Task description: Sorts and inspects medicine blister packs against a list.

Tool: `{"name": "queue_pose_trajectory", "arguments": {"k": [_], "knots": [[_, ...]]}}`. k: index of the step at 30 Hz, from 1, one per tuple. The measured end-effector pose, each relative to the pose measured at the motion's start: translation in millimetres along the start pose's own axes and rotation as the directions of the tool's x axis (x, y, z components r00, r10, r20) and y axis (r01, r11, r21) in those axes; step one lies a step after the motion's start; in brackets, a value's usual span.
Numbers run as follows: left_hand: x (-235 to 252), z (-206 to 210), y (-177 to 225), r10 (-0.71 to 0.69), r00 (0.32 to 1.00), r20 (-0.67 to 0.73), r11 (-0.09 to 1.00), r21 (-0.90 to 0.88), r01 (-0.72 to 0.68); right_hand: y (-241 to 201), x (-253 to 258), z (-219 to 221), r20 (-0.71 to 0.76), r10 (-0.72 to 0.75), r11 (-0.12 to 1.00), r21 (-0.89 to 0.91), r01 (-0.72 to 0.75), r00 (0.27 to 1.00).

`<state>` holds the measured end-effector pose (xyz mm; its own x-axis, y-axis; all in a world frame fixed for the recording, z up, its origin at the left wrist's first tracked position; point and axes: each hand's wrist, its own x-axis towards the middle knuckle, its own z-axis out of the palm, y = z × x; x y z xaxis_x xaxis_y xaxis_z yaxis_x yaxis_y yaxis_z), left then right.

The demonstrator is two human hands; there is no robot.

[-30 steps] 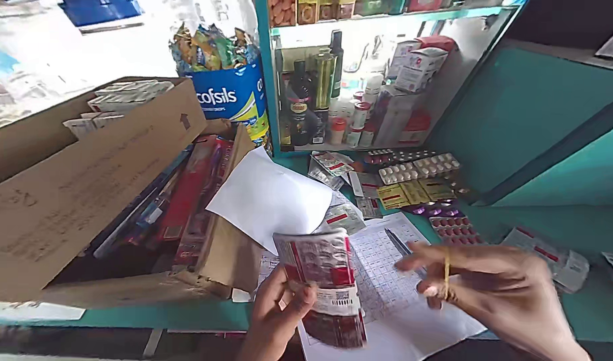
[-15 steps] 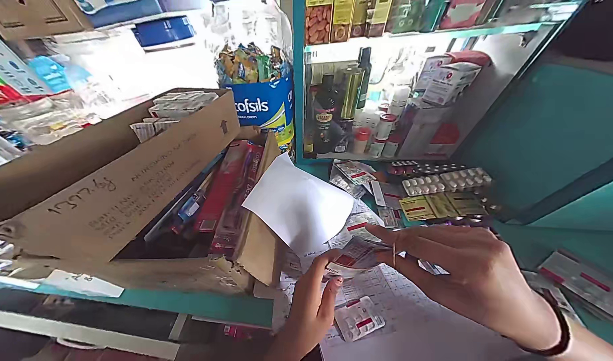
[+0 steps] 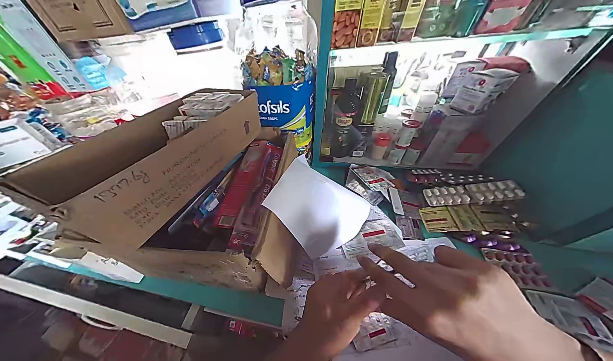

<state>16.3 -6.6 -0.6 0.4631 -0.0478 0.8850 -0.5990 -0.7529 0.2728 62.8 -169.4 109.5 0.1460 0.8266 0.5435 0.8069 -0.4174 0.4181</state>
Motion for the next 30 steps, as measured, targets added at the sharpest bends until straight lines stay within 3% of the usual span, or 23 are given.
{"name": "queue_pose_trajectory", "arguments": {"k": [4, 10, 17, 19, 23, 25, 30], "knots": [[-1.9, -7.3, -3.0, 0.023, 1.000, -0.012, 0.998, -0.050, -0.024, 25.2, -10.1, 1.0, 0.039, 0.124, 0.989, 0.081, -0.127, 0.992], [-8.4, -17.7, -12.1, 0.072, 0.988, -0.135, 0.976, -0.197, -0.098, 29.6, -30.7, 18.5, 0.065, 0.249, 0.791, 0.562, -0.241, 0.966], [-6.1, -19.1, -14.9, 0.091, 0.992, -0.085, 0.980, -0.168, -0.105, 31.9, -41.0, 5.8, 0.048, 0.299, 0.816, 0.505, -0.282, 0.953], [-5.5, -17.1, -11.3, 0.053, 0.993, -0.108, 0.959, -0.273, -0.081, 29.7, -41.9, 12.2, 0.102, 0.309, 0.715, 0.631, -0.302, 0.945], [-5.5, -12.4, -4.5, -0.147, 0.971, -0.189, 0.895, -0.444, 0.049, 3.1, -39.5, 42.6, 0.224, 0.376, 0.301, 0.888, -0.347, 0.899], [-6.1, -7.1, -5.7, -0.236, 0.954, -0.185, 0.861, -0.495, 0.117, -4.8, -36.7, 49.8, 0.145, 0.375, 0.324, 0.905, -0.276, 0.916], [-5.2, -4.7, -3.4, -0.359, 0.917, -0.175, 0.793, -0.575, 0.201, -12.3, -30.4, 47.8, -0.032, 0.396, 0.560, 0.800, -0.214, 0.918]]}}
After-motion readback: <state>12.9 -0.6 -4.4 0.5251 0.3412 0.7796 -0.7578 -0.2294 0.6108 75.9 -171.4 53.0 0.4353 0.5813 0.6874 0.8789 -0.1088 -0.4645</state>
